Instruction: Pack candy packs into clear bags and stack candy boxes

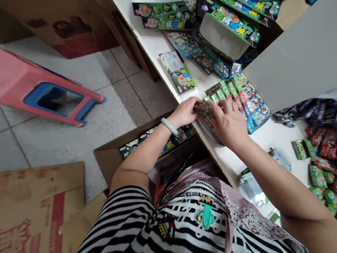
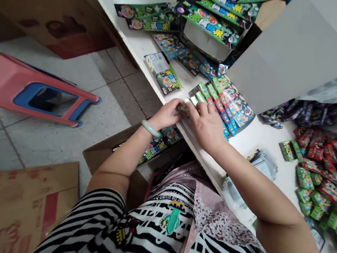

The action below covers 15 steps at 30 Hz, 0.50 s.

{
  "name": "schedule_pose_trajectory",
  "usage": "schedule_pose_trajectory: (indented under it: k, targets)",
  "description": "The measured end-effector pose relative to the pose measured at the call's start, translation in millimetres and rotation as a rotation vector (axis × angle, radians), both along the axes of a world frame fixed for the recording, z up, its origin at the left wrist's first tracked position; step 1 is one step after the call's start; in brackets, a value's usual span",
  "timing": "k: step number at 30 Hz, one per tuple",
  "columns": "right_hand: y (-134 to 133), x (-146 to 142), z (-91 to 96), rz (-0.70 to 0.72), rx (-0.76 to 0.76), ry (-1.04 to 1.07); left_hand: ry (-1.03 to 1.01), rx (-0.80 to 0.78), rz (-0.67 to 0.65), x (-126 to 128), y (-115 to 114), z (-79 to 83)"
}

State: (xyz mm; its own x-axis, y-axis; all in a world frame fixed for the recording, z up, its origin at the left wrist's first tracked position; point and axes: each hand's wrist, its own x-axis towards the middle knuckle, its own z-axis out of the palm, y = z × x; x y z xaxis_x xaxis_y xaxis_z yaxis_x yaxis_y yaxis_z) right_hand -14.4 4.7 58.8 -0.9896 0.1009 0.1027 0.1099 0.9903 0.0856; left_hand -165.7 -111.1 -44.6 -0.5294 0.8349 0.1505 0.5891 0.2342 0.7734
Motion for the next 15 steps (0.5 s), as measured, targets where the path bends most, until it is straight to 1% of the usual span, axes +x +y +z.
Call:
schedule_pose_trajectory:
  k: [3, 6, 10, 12, 15]
  targets:
    - [-1, -2, 5.0, 0.024, 0.005, -0.011, 0.021, 0.002, 0.001, 0, 2, -3.8]
    - [-2, -12, 10.8, 0.073, 0.002, -0.002, 0.034, 0.021, 0.000, 0, 3, -5.4]
    - [3, -25, 16.2, 0.159, -0.022, -0.036, 0.048, 0.032, 0.088, 5, 4, -3.2]
    - [8, -27, 17.9, 0.174, -0.022, -0.027, 0.046, 0.039, 0.124, 8, 4, -1.3]
    - [15, -25, 19.7, 0.187, -0.011, -0.005, 0.046, 0.044, 0.141, 11, 4, 1.2]
